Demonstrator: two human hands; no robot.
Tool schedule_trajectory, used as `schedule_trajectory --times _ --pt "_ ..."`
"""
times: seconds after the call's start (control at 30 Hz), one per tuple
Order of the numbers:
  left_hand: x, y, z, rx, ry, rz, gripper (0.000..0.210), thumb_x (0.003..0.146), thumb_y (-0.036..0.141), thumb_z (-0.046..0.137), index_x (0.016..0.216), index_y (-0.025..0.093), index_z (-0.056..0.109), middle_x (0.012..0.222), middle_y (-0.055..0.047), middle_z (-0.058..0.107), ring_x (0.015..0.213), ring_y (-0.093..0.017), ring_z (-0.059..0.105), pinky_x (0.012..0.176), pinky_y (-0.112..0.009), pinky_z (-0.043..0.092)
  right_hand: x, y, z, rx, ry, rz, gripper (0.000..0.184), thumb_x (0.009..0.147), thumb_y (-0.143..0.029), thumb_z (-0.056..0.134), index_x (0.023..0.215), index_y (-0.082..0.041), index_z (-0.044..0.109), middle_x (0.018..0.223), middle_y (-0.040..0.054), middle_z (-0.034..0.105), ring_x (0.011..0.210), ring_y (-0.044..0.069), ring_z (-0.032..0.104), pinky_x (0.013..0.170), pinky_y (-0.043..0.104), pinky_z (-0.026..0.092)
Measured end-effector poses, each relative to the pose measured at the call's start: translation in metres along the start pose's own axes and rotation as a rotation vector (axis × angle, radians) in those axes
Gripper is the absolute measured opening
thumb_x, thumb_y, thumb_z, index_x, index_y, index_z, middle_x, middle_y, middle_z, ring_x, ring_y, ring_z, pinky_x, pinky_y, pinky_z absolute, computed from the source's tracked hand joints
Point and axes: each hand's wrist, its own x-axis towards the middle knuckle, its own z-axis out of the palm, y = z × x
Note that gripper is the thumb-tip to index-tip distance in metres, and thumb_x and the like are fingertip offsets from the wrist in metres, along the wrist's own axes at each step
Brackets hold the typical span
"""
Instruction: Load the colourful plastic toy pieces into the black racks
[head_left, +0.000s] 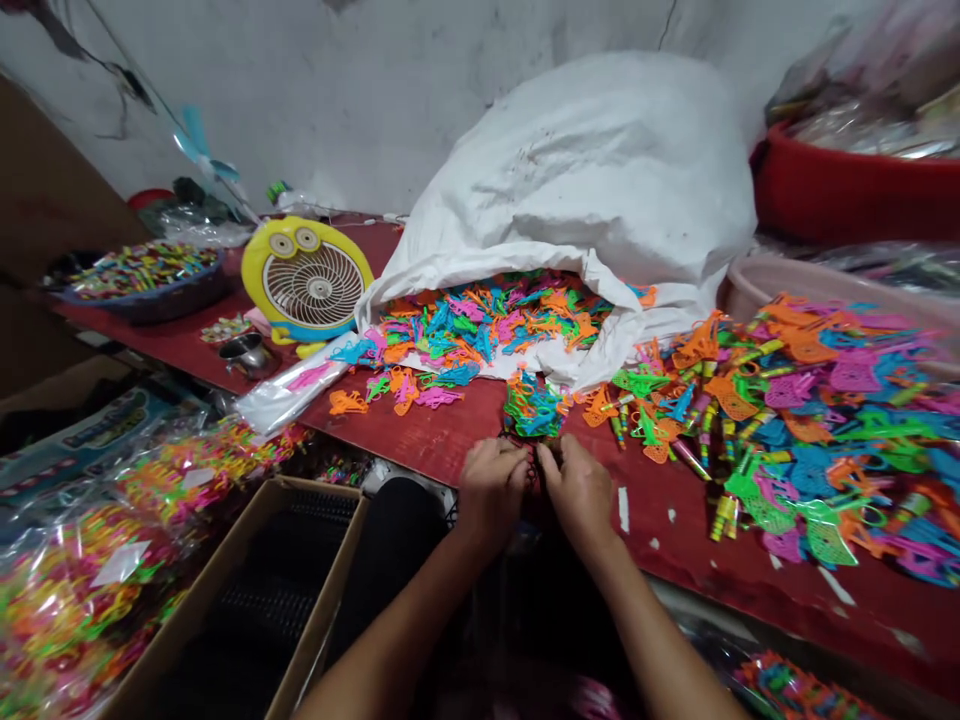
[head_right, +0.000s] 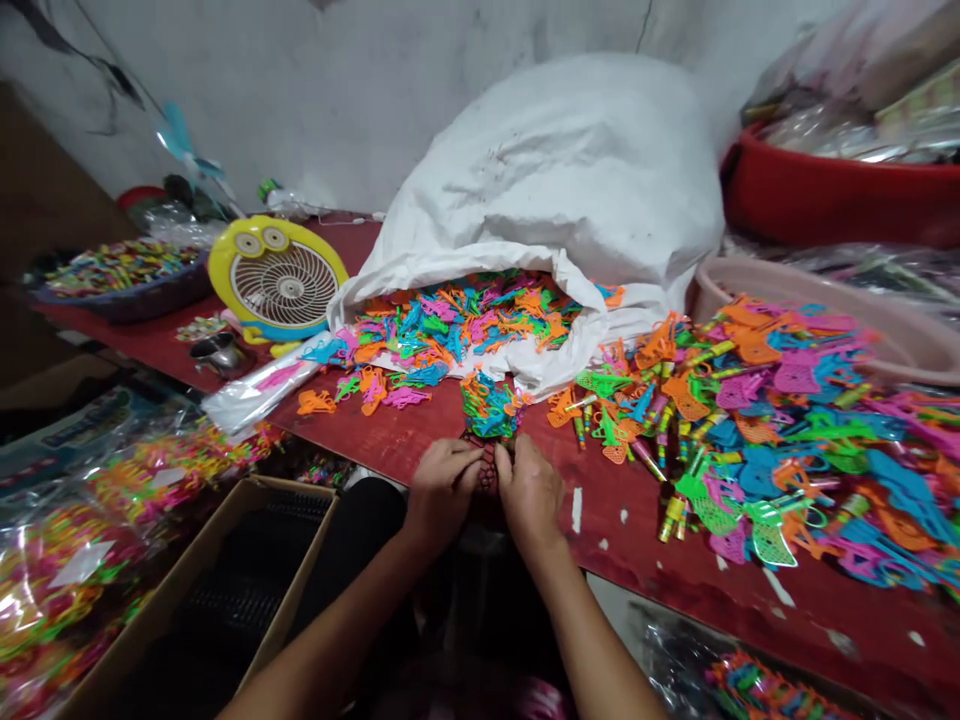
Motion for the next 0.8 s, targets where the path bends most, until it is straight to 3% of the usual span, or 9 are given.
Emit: schedule_trajectory --times 0.07,0.1,0.27,0.4,0.5,0.67,0.73,0.8 --pt "-0.003 -0.007 -0.012 0.071 0.118 -0.098 0.016 0.089 0.02 0.057 0.099 0.02 0.069 0.094 -0.006 0.067 0.092 -0.02 0.058 0.086 -0.035 0.046 0.002 0.0 -0.001 0.027 0.01 0.038 0.027 0.092 -0.045 0.054 0.093 -0.018 0.059 0.077 0.0035 0.068 0.065 0.017 0.059 0.056 0.027 0.023" --pt "-0.002 -0.011 -0.017 0.112 0.124 -0.15 0.018 0.087 0.021 0.059 0.103 0.019 0.068 0.097 -0.007 0.067 0.093 -0.021 0.058 0.087 -0.037 0.046 0.003 0.0 -0.001 0.041 0.019 0.057 0.03 0.091 -0.046 0.054 0.101 -0.018 0.059 0.079 0.0039 0.068 0.067 0.018 0.061 0.057 0.027 0.025" --pt "0.006 -0.02 -0.024 0.23 -0.201 -0.189 0.035 0.082 0.025 0.064 0.117 0.02 0.065 0.107 -0.009 0.064 0.099 -0.025 0.056 0.089 -0.04 0.045 0.009 -0.005 0.0 0.092 -0.002 0.012 0.042 0.094 -0.038 0.048 0.129 -0.016 0.053 0.107 0.0112 0.069 0.088 0.023 0.065 0.067 0.029 0.039" --pt "0.005 -0.021 -0.018 0.202 -0.257 -0.169 0.032 0.082 0.019 0.061 0.114 0.018 0.066 0.108 -0.009 0.063 0.102 -0.025 0.054 0.09 -0.041 0.045 0.012 0.004 0.003 0.203 -0.088 -0.015 0.05 0.091 -0.031 0.045 0.138 -0.014 0.047 0.104 0.0127 0.07 0.089 0.025 0.065 0.073 0.034 0.046" --pt "0.002 -0.023 -0.018 0.094 -0.17 -0.148 0.028 0.083 0.019 0.06 0.111 0.019 0.065 0.103 -0.008 0.063 0.099 -0.023 0.056 0.089 -0.039 0.047 0.018 0.019 0.003 0.405 -0.092 -0.116 0.054 0.085 -0.022 0.045 0.137 -0.011 0.049 0.109 0.013 0.066 0.1 0.024 0.062 0.085 0.036 0.048" --pt "0.015 0.001 -0.026 0.037 0.318 0.007 0.019 0.09 0.021 0.054 0.106 0.017 0.062 0.102 -0.01 0.062 0.1 -0.022 0.056 0.09 -0.038 0.045 0.032 0.032 -0.003 0.675 -0.079 -0.145 0.045 0.09 -0.036 0.044 0.127 -0.014 0.059 0.112 0.0117 0.063 0.101 0.021 0.06 0.091 0.037 0.047" --pt "0.029 0.017 -0.026 0.076 0.314 0.125 0.027 0.088 0.026 0.059 0.114 0.017 0.06 0.112 -0.012 0.061 0.108 -0.024 0.054 0.096 -0.042 0.042 0.038 0.032 -0.006 0.75 -0.082 -0.16 0.041 0.09 -0.039 0.047 0.117 -0.015 0.064 0.11 0.0113 0.064 0.103 0.021 0.06 0.092 0.037 0.047" --pt "0.045 0.029 -0.024 0.102 0.209 0.206 0.038 0.086 0.031 0.063 0.122 0.018 0.058 0.122 -0.013 0.059 0.117 -0.026 0.05 0.102 -0.044 0.039 0.042 0.031 -0.008 0.798 -0.087 -0.182 0.037 0.089 -0.04 0.048 0.11 -0.015 0.067 0.106 0.0105 0.065 0.1 0.021 0.06 0.09 0.035 0.048"
